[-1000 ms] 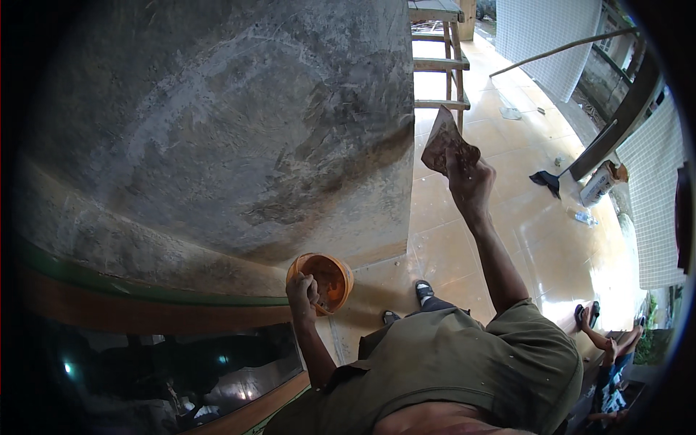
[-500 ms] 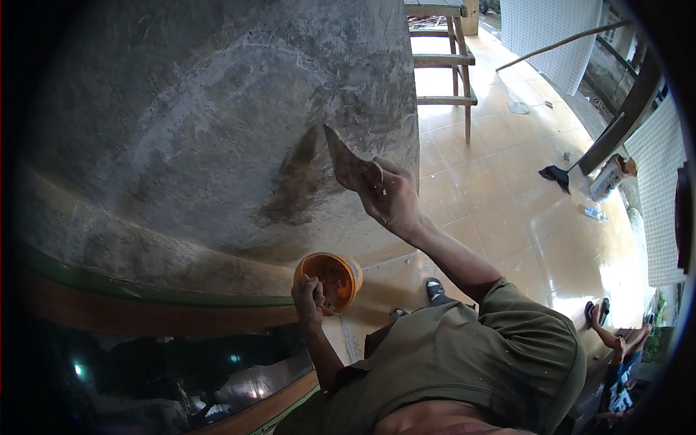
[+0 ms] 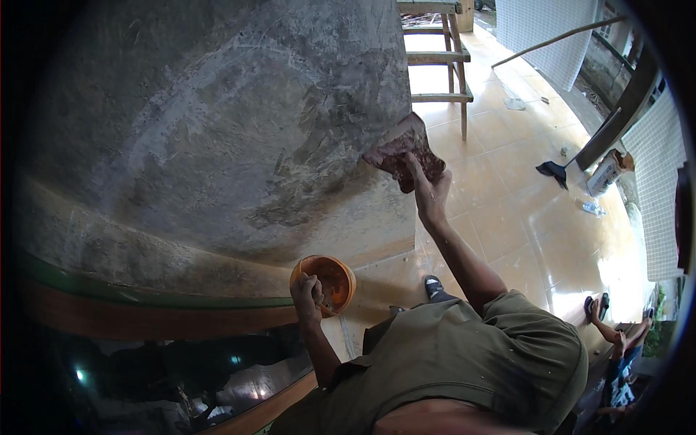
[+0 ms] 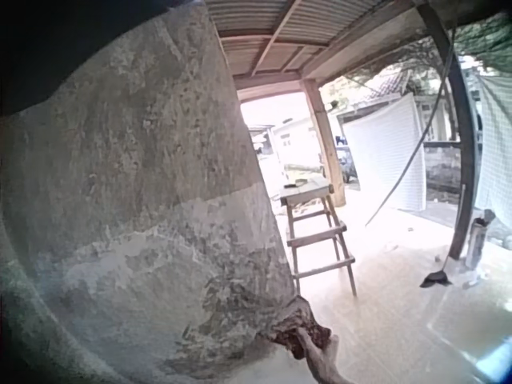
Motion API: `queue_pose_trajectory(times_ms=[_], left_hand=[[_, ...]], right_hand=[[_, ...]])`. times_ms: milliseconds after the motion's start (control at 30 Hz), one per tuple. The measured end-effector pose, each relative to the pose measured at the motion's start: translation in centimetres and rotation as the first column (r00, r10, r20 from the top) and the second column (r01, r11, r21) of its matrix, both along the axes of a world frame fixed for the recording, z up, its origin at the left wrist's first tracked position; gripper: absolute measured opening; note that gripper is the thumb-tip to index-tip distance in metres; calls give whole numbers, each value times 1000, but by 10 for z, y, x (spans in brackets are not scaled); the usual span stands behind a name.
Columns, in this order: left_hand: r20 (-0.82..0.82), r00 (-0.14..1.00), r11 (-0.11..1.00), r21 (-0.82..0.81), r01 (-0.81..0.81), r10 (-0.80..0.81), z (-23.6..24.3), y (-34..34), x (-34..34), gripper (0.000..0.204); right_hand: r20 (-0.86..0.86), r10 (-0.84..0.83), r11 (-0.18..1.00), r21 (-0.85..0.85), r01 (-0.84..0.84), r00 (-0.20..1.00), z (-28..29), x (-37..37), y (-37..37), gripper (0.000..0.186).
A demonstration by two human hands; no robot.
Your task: Applying and smoothing plaster or putty on an exterior wall using a handheld scraper tool.
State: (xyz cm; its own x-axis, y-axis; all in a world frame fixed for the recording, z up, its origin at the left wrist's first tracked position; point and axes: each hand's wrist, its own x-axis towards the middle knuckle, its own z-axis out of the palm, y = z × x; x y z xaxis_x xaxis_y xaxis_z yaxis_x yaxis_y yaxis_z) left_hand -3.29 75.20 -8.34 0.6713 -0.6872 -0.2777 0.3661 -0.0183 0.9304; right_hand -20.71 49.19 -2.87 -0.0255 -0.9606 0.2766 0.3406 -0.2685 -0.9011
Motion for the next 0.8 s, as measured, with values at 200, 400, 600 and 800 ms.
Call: queue_pose_trajectory(times_ms=[200,400,600,800], left_hand=[[-4,1000,1000,15,-8,8,2,-1,-2,28],[-18,1000,1000,7,12,-12,3,2,-6,33],[-32,997,997,-38,70,-71,-5,14,-9,31],[-58,998,999,-31,-7,5,-4,33,-7,32]], right_hand=[[179,187,893,378,-243,966,-45,-15,38,27],[136,216,897,363,-251,967,0,-20,24,23],[245,278,946,97,-309,929,78,-13,0,23],[314,326,926,-295,-235,892,162,-13,1,22]])
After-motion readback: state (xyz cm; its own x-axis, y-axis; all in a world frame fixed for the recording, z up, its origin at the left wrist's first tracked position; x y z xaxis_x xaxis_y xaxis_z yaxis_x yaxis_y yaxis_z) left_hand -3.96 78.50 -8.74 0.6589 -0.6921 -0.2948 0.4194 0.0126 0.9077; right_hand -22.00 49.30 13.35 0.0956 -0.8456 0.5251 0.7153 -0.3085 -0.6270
